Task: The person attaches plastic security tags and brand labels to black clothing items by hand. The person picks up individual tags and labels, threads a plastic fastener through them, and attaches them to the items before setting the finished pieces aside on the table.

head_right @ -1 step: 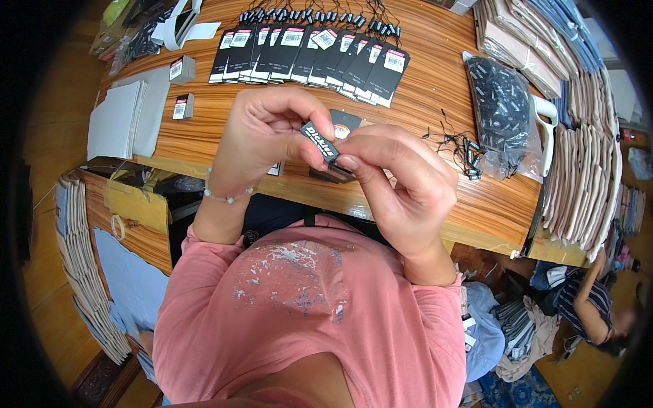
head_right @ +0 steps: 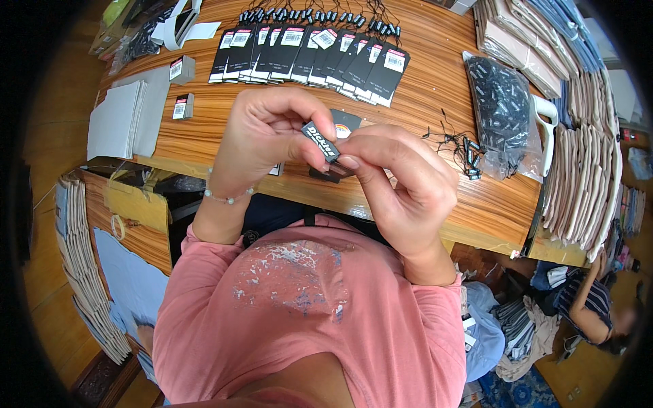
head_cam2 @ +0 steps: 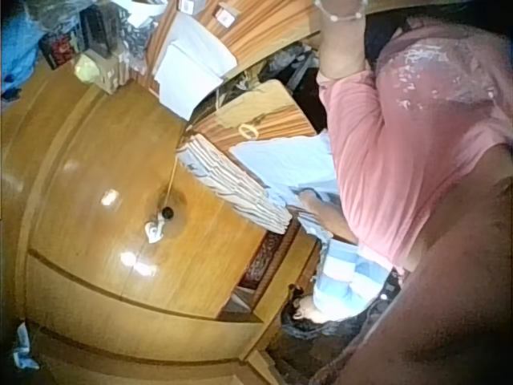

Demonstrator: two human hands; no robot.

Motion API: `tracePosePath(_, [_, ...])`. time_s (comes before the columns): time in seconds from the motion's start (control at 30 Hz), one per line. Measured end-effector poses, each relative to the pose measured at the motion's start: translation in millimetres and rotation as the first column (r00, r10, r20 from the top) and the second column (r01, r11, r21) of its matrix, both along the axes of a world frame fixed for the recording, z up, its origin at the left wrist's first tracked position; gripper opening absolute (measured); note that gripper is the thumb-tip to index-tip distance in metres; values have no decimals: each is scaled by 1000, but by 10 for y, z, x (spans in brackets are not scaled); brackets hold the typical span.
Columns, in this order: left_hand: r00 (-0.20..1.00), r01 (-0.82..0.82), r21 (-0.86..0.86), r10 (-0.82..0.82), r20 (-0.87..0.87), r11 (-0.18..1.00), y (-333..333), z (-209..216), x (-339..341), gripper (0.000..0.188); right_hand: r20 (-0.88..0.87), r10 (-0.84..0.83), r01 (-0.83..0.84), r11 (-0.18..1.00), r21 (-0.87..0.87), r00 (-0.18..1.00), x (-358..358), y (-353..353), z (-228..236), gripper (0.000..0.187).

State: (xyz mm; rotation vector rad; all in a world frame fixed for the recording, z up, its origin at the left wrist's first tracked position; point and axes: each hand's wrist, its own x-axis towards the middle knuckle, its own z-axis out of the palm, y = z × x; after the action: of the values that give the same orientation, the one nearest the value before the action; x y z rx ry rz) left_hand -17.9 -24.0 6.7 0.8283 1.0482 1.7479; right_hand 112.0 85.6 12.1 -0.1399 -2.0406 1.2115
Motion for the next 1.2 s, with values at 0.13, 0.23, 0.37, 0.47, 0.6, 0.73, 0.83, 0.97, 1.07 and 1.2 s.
tracePosePath(0.13, [1000,-4,24,4,-7,1000,2,-9,36,17,-20,-23,24,999,32,1000,13,-22,11,12])
tracePosePath(0.23, [1000,-4,-1,4,11,1000,4,40,52,20,-43,-24,25,999,45,999,16,-24,4,13])
tracePosePath(0.37, [1000,10,6,-10,27,1000,13,45,58,20,-55,-39,41,998,46,998,19,-31,-10,13])
tracePosePath(0.47, [1000,7,21,-7,15,1000,23,17,58,19,-65,-53,56,997,47,997,18,-27,-34,13])
tracePosePath(0.6, [1000,2,34,-3,6,999,27,4,66,19,-66,-65,68,997,43,996,14,-37,-34,14])
tracePosePath(0.73, [1000,-17,43,17,1,999,28,-22,78,19,-64,-72,75,997,35,995,13,-32,-62,14])
tracePosePath(0.83, [1000,-17,21,17,21,1000,31,-33,71,19,-49,-51,52,998,19,997,4,-28,-58,13])
tracePosePath(0.97, [1000,-20,-7,20,-9,1000,13,-17,10,19,-30,70,-74,978,-196,997,1,74,-52,10])
tracePosePath(1.07, [991,-62,18,64,-114,998,-2,44,-27,20,-41,167,-169,903,-395,985,14,196,-46,16])
tracePosePath(1.2, [791,-206,103,227,-568,973,-31,100,-105,23,98,393,-314,840,-443,914,-182,171,51,28])
